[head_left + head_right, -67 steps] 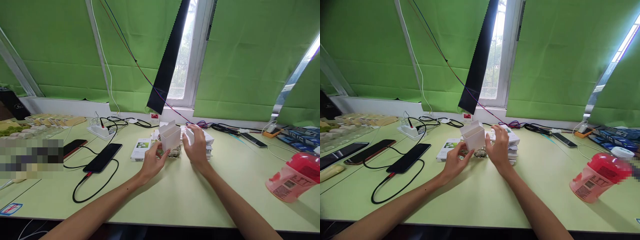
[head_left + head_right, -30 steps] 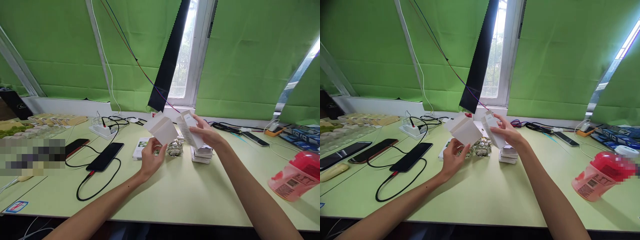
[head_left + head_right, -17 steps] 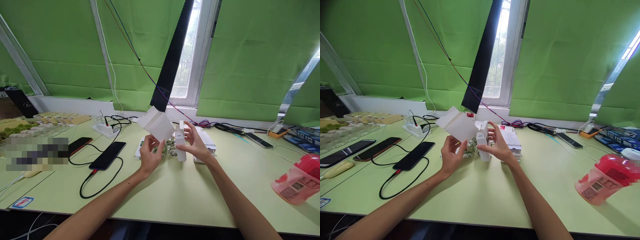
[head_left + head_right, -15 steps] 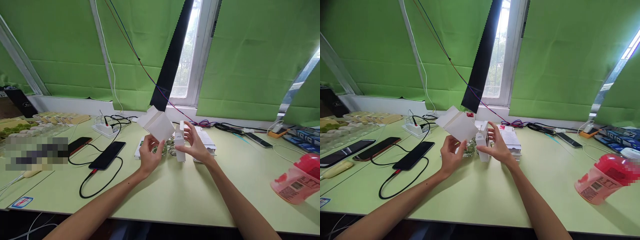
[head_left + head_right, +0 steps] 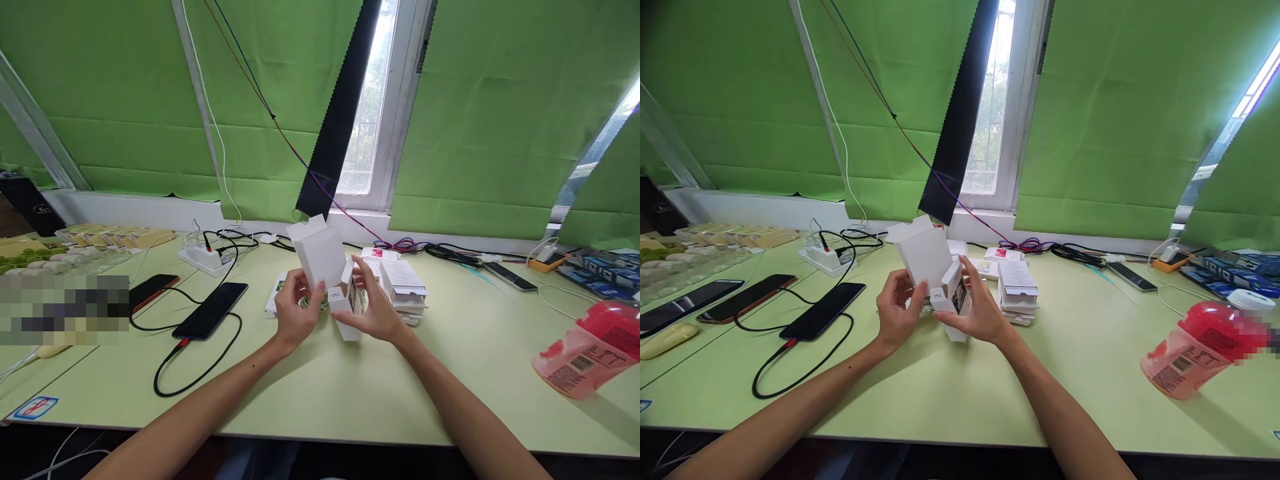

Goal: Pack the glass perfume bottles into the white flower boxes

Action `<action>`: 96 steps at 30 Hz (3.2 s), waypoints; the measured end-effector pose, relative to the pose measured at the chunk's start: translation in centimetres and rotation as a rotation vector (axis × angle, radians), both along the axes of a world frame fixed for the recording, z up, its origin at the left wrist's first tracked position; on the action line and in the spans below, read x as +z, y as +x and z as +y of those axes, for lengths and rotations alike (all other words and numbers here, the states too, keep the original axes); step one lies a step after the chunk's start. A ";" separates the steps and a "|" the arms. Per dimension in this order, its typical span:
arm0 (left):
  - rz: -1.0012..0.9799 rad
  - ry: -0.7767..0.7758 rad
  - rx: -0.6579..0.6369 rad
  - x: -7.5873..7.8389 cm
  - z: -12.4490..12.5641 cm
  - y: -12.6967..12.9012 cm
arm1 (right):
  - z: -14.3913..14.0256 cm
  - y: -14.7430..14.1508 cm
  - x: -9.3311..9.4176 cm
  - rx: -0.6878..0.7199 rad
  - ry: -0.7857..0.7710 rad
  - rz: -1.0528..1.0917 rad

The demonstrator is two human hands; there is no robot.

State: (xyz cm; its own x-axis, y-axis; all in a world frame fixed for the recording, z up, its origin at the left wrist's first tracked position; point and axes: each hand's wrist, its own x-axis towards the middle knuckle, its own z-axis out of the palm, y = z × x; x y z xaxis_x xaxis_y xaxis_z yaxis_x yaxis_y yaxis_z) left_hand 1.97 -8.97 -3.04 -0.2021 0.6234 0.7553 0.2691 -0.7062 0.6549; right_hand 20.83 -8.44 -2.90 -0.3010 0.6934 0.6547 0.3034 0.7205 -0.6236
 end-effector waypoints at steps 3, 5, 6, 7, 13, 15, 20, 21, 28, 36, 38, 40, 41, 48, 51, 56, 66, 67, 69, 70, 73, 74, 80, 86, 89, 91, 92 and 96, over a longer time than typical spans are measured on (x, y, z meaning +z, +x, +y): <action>0.012 -0.008 0.008 0.1 -0.2 0.1 | -0.2 -0.3 -0.6 0.019 0.023 -0.045; 0.017 -0.011 0.008 0.1 -0.2 0.1 | -0.3 -0.5 -0.9 0.020 0.033 -0.065; 0.020 -0.011 0.007 0.1 -0.3 0.1 | -0.3 -0.6 -1.0 0.013 0.040 -0.071; 0.024 -0.011 0.006 0.0 -0.3 0.1 | -0.3 -0.6 -1.1 0.001 0.047 -0.078; 0.036 -0.011 0.007 -0.2 -0.4 0.1 | -0.5 -0.9 -1.3 -0.054 0.075 -0.087; 0.034 -0.016 0.007 -0.2 -0.5 0.1 | -0.6 -1.1 -1.4 -0.049 0.057 -0.072; 0.030 -0.033 0.007 -0.1 -0.5 0.3 | -0.8 -1.6 -1.6 -0.042 0.008 -0.026; 0.028 -0.037 0.008 -0.2 -0.5 0.3 | -0.8 -1.7 -1.6 -0.042 0.006 -0.014; 0.038 -0.058 0.030 -0.1 -0.4 0.5 | -1.1 -2.2 -1.8 -0.069 -0.023 0.040; 0.051 -0.039 0.040 0.3 -0.8 0.7 | -1.4 -2.5 -1.6 -0.082 -0.037 0.111; 0.048 -0.037 0.037 0.3 -0.8 0.8 | -1.4 -2.6 -1.6 -0.079 -0.033 0.120; 0.046 -0.040 0.037 0.4 -0.9 0.9 | -1.4 -2.6 -1.7 -0.079 -0.026 0.129; 0.047 -0.040 0.039 0.4 -0.9 0.9 | -1.3 -2.7 -1.7 -0.080 -0.024 0.133; 0.049 -0.015 0.076 0.4 -1.0 0.9 | -1.2 -2.9 -2.1 -0.080 -0.035 0.179; 0.054 -0.009 0.113 0.5 -1.1 0.9 | -1.1 -2.9 -2.2 -0.081 -0.038 0.187; 0.067 0.011 0.146 0.6 -1.1 1.0 | -1.0 -3.0 -2.2 -0.096 -0.039 0.192; 0.104 0.007 0.165 0.5 -1.1 1.0 | -1.4 -3.0 -2.0 -0.085 -0.047 0.193; 0.106 0.003 0.161 0.5 -1.2 1.0 | -1.4 -3.0 -2.0 -0.088 -0.048 0.195; 0.114 -0.003 0.159 0.5 -1.2 1.0 | -1.5 -3.0 -2.0 -0.089 -0.058 0.199; 0.119 -0.004 0.160 0.5 -1.2 1.0 | -1.5 -3.1 -2.0 -0.088 -0.065 0.203; 0.138 -0.002 0.159 0.5 -1.2 1.0 | -1.5 -3.1 -2.0 -0.079 -0.079 0.217; 0.144 0.001 0.152 0.5 -1.2 1.0 | -1.5 -3.1 -1.9 -0.074 -0.079 0.220; 0.190 -0.006 0.098 0.3 -1.2 1.0 | -1.5 -3.1 -1.8 -0.062 -0.070 0.226; 0.234 -0.077 0.056 0.4 -1.2 1.1 | -1.4 -3.0 -1.7 -0.080 -0.103 0.249; 0.239 -0.098 0.027 0.5 -1.2 1.0 | -1.4 -3.0 -1.6 -0.077 -0.096 0.257; 0.247 -0.123 -0.001 0.6 -1.3 1.0 | -1.4 -3.0 -1.6 -0.074 -0.092 0.263; 0.254 -0.136 -0.016 0.6 -1.3 1.0 | -1.4 -3.0 -1.6 -0.073 -0.092 0.265; 0.267 -0.180 -0.050 0.7 -1.4 0.9 | -1.4 -3.0 -1.6 -0.072 -0.093 0.269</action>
